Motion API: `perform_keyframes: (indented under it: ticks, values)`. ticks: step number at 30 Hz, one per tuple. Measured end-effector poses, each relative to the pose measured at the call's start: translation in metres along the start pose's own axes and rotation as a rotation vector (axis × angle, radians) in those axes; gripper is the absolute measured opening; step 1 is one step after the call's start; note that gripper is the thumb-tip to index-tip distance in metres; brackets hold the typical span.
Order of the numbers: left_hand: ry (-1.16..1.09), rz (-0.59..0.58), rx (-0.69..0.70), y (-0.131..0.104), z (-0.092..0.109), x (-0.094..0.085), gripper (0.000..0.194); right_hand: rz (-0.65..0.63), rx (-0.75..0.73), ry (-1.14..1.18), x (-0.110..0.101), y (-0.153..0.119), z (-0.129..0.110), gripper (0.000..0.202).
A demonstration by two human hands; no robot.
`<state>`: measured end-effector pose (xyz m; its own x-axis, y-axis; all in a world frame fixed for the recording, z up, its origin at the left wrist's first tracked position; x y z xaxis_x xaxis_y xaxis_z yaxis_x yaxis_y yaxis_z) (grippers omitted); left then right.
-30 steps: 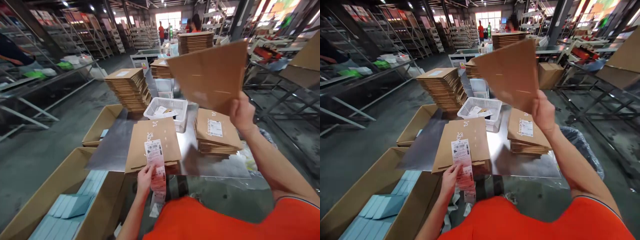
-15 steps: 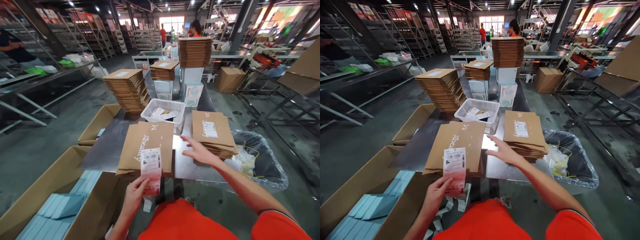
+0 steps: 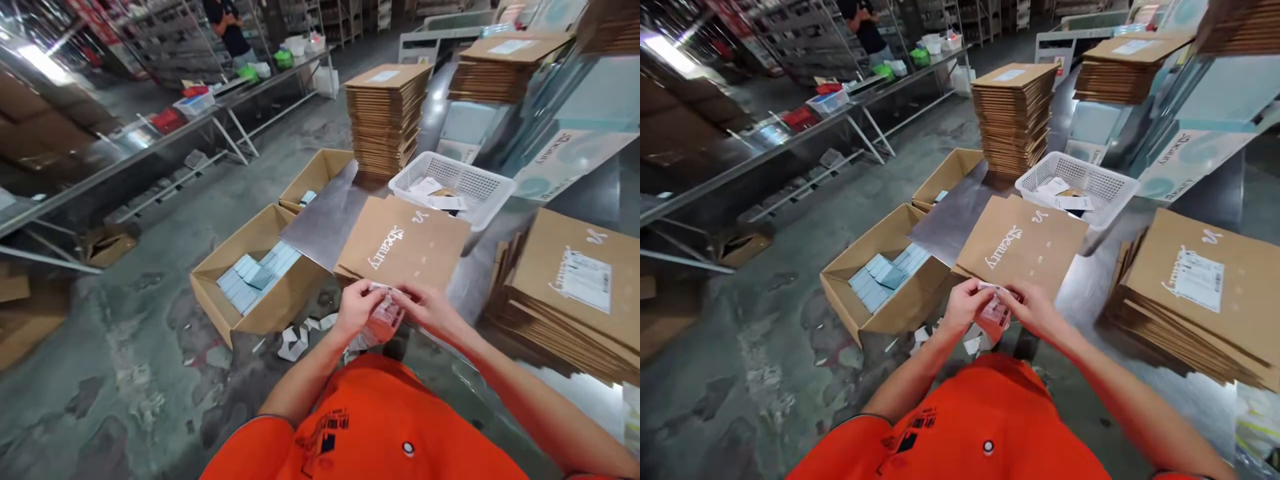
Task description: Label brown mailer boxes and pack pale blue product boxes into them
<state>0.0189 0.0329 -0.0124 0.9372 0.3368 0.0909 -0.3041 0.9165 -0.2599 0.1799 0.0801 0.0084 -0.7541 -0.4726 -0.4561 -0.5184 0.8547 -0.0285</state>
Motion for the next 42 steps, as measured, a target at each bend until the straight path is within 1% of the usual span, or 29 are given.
perform_keyframes:
  ticks: [2, 4, 6, 8, 9, 10, 12, 13, 14, 15, 17, 19, 21, 22, 24, 25, 26, 27, 28, 29, 30, 31, 32, 34, 36, 38, 40, 41, 42]
  values:
    - [0.032, -0.019, 0.005, 0.010, -0.008, 0.000, 0.042, 0.043, -0.025, -0.059, -0.003, 0.008, 0.002, 0.038]
    - [0.051, -0.049, -0.021, 0.020, -0.019, -0.004, 0.048, 0.069, -0.033, -0.097, -0.011, 0.026, 0.009, 0.033]
    - [0.037, -0.076, -0.094, 0.027, -0.035, -0.012, 0.049, 0.174, -0.016, -0.173, -0.026, 0.051, 0.020, 0.030]
    - [0.019, -0.123, -0.202, 0.027, -0.052, -0.026, 0.044, 0.303, 0.022, -0.374, -0.043, 0.079, 0.031, 0.027]
    - [0.030, -0.152, -0.258, 0.024, -0.061, -0.034, 0.044, 0.332, 0.040, -0.520, -0.050, 0.091, 0.036, 0.027]
    - [0.056, -0.180, -0.306, 0.019, -0.068, -0.044, 0.045, 0.335, 0.057, -0.670, -0.056, 0.101, 0.039, 0.029]
    - [0.118, -0.204, -0.352, 0.010, -0.078, -0.066, 0.041, 0.313, 0.094, -0.908, -0.064, 0.113, 0.043, 0.049]
    - [0.139, -0.197, -0.341, 0.007, -0.079, -0.077, 0.038, 0.316, 0.117, -0.976, -0.066, 0.116, 0.044, 0.061]
    - [0.141, -0.177, -0.309, 0.006, -0.077, -0.086, 0.037, 0.333, 0.132, -1.009, -0.067, 0.118, 0.044, 0.069]
    - [0.122, -0.146, -0.256, 0.009, -0.072, -0.093, 0.037, 0.347, 0.130, -1.019, -0.065, 0.119, 0.043, 0.068]
    - [0.066, -0.090, -0.111, 0.021, -0.056, -0.099, 0.039, 0.326, 0.082, -1.016, -0.051, 0.121, 0.042, 0.054]
    - [0.046, -0.057, 0.029, 0.042, -0.038, -0.095, 0.042, 0.287, 0.034, -0.994, -0.026, 0.121, 0.041, 0.050]
    - [0.083, -0.051, 0.114, 0.063, -0.025, -0.086, 0.044, 0.263, 0.007, -0.995, 0.003, 0.114, 0.043, 0.057]
    - [0.112, -0.048, 0.134, 0.071, -0.021, -0.082, 0.043, 0.234, -0.037, -0.995, 0.017, 0.107, 0.043, 0.062]
    - [0.144, -0.028, 0.141, 0.081, -0.020, -0.077, 0.042, 0.113, -0.207, -0.957, 0.038, 0.085, 0.046, 0.067]
    - [0.146, -0.016, 0.126, 0.082, -0.021, -0.076, 0.043, 0.071, -0.284, -0.921, 0.042, 0.072, 0.049, 0.064]
    - [0.134, 0.002, 0.100, 0.080, -0.024, -0.076, 0.045, 0.090, -0.310, -0.882, 0.038, 0.059, 0.054, 0.061]
    - [0.114, 0.012, 0.057, 0.076, -0.027, -0.076, 0.048, 0.181, -0.271, -0.846, 0.027, 0.047, 0.061, 0.057]
    - [0.084, 0.001, -0.005, 0.070, -0.031, -0.075, 0.052, 0.334, -0.166, -0.802, 0.010, 0.035, 0.070, 0.056]
    - [0.050, -0.029, -0.079, 0.062, -0.035, -0.072, 0.056, 0.501, -0.018, -0.731, -0.010, 0.022, 0.081, 0.057]
    - [0.015, -0.078, -0.150, 0.053, -0.038, -0.068, 0.060, 0.637, 0.134, -0.626, -0.031, 0.009, 0.092, 0.061]
    - [-0.016, -0.133, -0.212, 0.043, -0.041, -0.063, 0.063, 0.715, 0.260, -0.495, -0.049, -0.004, 0.102, 0.065]
    - [-0.039, -0.185, -0.262, 0.034, -0.043, -0.058, 0.066, 0.747, 0.343, -0.364, -0.065, -0.017, 0.111, 0.068]
    - [-0.052, -0.250, -0.306, 0.017, -0.045, -0.049, 0.071, 0.788, 0.409, -0.213, -0.098, -0.046, 0.120, 0.069]
    - [-0.020, -0.309, -0.296, 0.004, -0.045, -0.041, 0.072, 0.922, 0.437, -0.255, -0.138, -0.082, 0.121, 0.070]
    - [0.049, -0.401, -0.259, -0.005, -0.046, -0.033, 0.067, 1.088, 0.494, -0.360, -0.187, -0.123, 0.122, 0.073]
    - [0.124, -0.476, -0.233, -0.012, -0.048, -0.025, 0.062, 1.205, 0.571, -0.406, -0.238, -0.160, 0.125, 0.073]
    - [0.152, -0.494, -0.235, -0.015, -0.050, -0.021, 0.061, 1.210, 0.614, -0.435, -0.260, -0.173, 0.127, 0.071]
    - [0.166, -0.503, -0.245, -0.018, -0.052, -0.016, 0.061, 1.159, 0.623, -0.499, -0.279, -0.180, 0.128, 0.068]
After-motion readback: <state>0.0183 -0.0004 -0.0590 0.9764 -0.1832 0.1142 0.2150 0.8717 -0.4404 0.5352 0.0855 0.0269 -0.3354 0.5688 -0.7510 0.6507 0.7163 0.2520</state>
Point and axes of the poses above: each hand's wrist, its own y-axis towards the middle knuckle, its own x-axis out of the palm, z = x × y, the point moved 3 cm from there along y, towards the middle knuckle, and after that the axes turned 6 degrees about z, right-handed, at the moved point
